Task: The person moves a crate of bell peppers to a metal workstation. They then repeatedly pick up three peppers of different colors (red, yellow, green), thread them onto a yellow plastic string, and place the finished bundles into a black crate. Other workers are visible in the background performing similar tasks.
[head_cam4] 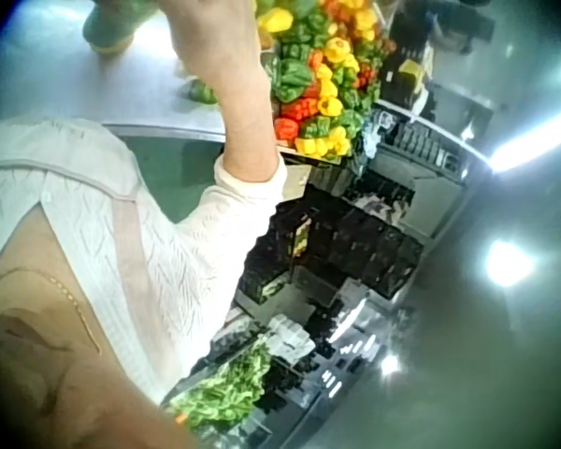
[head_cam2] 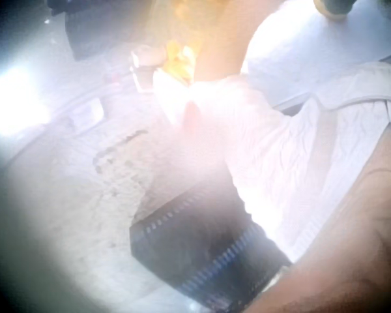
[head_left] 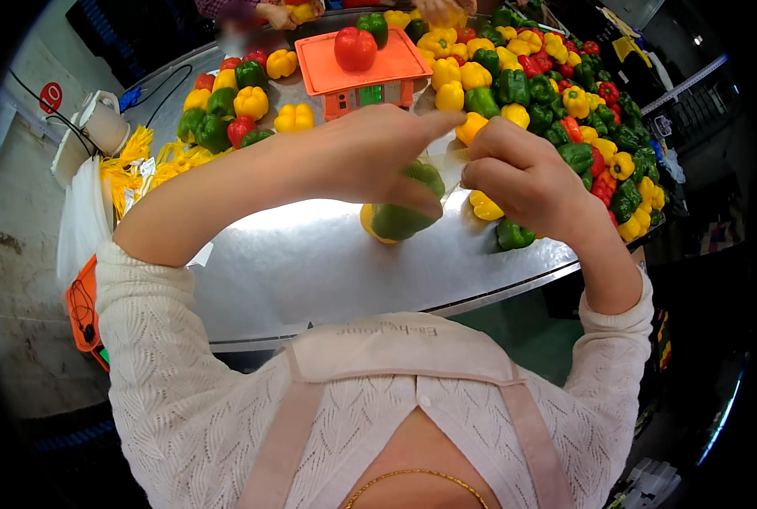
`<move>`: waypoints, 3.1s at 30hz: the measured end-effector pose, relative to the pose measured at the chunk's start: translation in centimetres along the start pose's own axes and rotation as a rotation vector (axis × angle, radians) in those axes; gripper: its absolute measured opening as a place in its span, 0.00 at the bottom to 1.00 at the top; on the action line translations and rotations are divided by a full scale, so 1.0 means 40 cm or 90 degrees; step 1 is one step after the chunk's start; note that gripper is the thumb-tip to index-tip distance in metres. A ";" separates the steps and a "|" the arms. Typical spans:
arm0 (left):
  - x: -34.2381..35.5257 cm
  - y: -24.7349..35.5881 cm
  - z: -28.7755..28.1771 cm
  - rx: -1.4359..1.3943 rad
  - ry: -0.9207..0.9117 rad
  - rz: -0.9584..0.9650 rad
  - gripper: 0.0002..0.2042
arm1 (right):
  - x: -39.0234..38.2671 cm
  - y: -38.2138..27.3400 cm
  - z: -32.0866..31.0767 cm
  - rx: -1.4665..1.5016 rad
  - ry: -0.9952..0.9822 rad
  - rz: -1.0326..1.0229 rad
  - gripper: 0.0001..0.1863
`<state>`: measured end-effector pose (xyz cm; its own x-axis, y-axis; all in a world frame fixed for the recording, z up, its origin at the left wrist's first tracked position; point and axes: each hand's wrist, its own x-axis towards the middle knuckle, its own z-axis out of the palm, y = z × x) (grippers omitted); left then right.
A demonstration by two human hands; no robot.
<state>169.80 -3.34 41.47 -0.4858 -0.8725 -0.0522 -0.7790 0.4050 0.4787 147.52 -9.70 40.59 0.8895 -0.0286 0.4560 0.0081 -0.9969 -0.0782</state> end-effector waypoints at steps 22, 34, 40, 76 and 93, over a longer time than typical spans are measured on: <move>0.018 -0.044 0.098 -0.259 0.236 0.182 0.06 | -0.022 0.019 0.109 0.486 0.331 0.290 0.18; 0.093 -0.065 0.082 -0.246 0.332 0.172 0.21 | -0.096 0.024 0.361 0.986 0.517 0.551 0.13; 0.001 -0.218 0.464 -0.081 -0.003 -0.092 0.47 | -0.297 0.039 0.625 0.992 0.834 0.956 0.13; 0.061 -0.113 0.520 -0.243 -0.094 -0.150 0.49 | -0.397 0.069 0.630 1.023 1.066 0.784 0.16; 0.158 0.353 0.668 -0.697 -0.051 -0.023 0.45 | -0.719 -0.079 0.093 1.241 0.910 0.248 0.16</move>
<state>145.14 4.14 24.49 -0.5248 -0.8426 -0.1205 -0.0391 -0.1175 0.9923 123.62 -5.47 24.42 0.2532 -0.9420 0.2205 0.9472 0.1950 -0.2546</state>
